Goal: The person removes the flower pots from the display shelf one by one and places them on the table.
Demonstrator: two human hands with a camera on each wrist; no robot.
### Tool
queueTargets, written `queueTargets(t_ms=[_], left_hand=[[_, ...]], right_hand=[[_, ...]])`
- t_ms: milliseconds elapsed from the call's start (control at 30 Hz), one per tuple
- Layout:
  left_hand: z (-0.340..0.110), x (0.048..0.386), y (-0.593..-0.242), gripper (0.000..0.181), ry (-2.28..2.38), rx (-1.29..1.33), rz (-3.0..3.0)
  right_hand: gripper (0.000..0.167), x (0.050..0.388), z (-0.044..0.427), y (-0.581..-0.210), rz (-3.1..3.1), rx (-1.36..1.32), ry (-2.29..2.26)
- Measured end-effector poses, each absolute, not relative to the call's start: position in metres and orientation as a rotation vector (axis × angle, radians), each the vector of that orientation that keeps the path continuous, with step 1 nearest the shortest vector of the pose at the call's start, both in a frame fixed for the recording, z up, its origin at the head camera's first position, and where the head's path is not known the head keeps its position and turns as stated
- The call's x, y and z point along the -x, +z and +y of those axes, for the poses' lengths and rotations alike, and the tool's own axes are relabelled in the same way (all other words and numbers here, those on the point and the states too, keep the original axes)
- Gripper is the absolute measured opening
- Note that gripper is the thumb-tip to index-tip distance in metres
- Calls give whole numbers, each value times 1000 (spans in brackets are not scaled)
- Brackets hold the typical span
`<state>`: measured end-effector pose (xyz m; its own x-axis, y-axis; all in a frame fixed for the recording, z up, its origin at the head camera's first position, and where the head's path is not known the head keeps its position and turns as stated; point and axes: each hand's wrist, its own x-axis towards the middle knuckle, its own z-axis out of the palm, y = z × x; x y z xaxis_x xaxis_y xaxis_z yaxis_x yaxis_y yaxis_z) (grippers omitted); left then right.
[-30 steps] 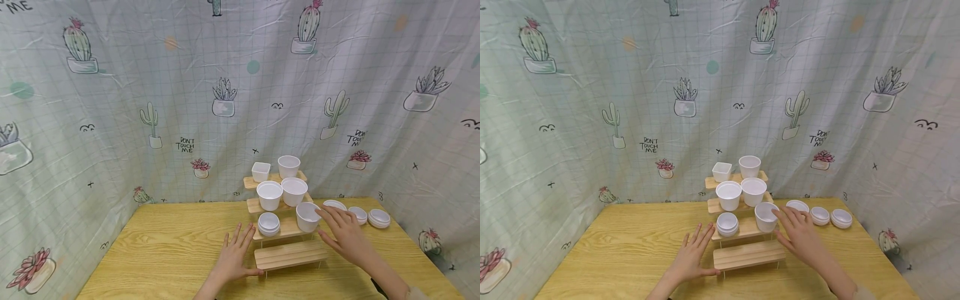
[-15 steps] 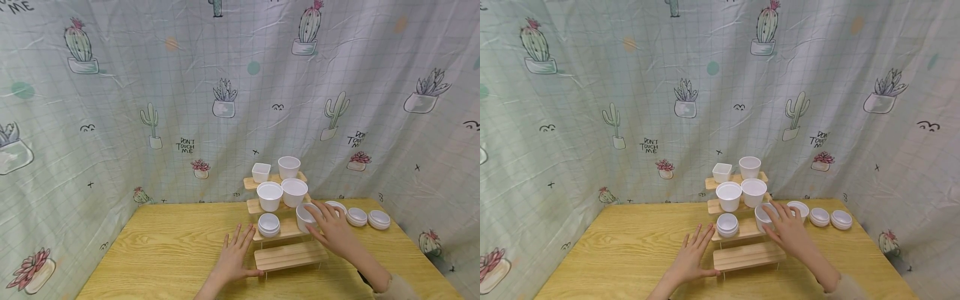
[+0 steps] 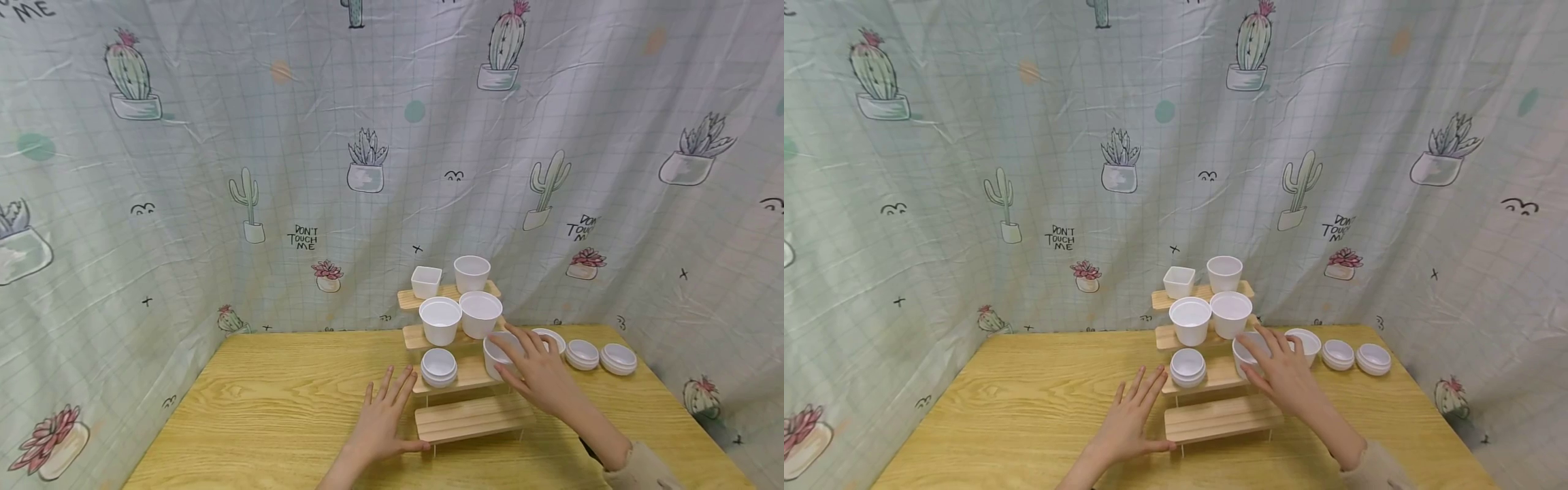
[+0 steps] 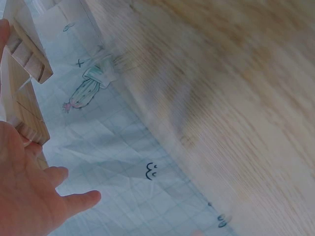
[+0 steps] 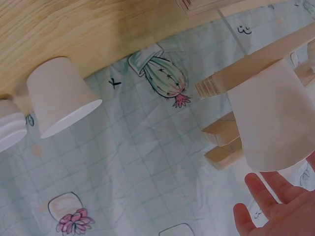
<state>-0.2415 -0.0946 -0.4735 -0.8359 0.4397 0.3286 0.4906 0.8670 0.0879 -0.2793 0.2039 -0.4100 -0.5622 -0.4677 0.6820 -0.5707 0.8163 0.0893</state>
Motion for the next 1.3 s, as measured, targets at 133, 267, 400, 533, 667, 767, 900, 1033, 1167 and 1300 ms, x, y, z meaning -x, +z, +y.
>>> queueTargets(t_ms=[133,267,400,533,667,767,900,1033,1167,1300], left_hand=[[-95,242,-474,113,-246,701,-2737],[-94,242,-476,113,-244,698,-2737],[-94,243,-476,113,-253,695,-2744],[-94,243,-476,113,-261,698,-2746],[-94,242,-475,113,-268,697,-2750],[-94,242,-474,113,-265,695,-2752],[-94,241,-473,113,-261,699,-2749],[-94,241,-474,113,-265,701,-2747],[-94,242,-475,113,-266,699,-2746],[-95,242,-475,113,-266,698,-2742]], right_hand=[[42,282,203,-411,-2259,-771,188],[41,283,202,-411,-2263,-771,190],[39,284,200,-412,-2253,-784,196],[37,286,200,-413,-2232,-802,203],[36,287,200,-415,-2227,-809,205],[37,287,200,-416,-2230,-805,203],[38,288,200,-417,-2233,-793,194],[39,288,200,-417,-2242,-783,191],[39,288,200,-418,-2244,-779,188],[40,288,199,-417,-2246,-778,183]])
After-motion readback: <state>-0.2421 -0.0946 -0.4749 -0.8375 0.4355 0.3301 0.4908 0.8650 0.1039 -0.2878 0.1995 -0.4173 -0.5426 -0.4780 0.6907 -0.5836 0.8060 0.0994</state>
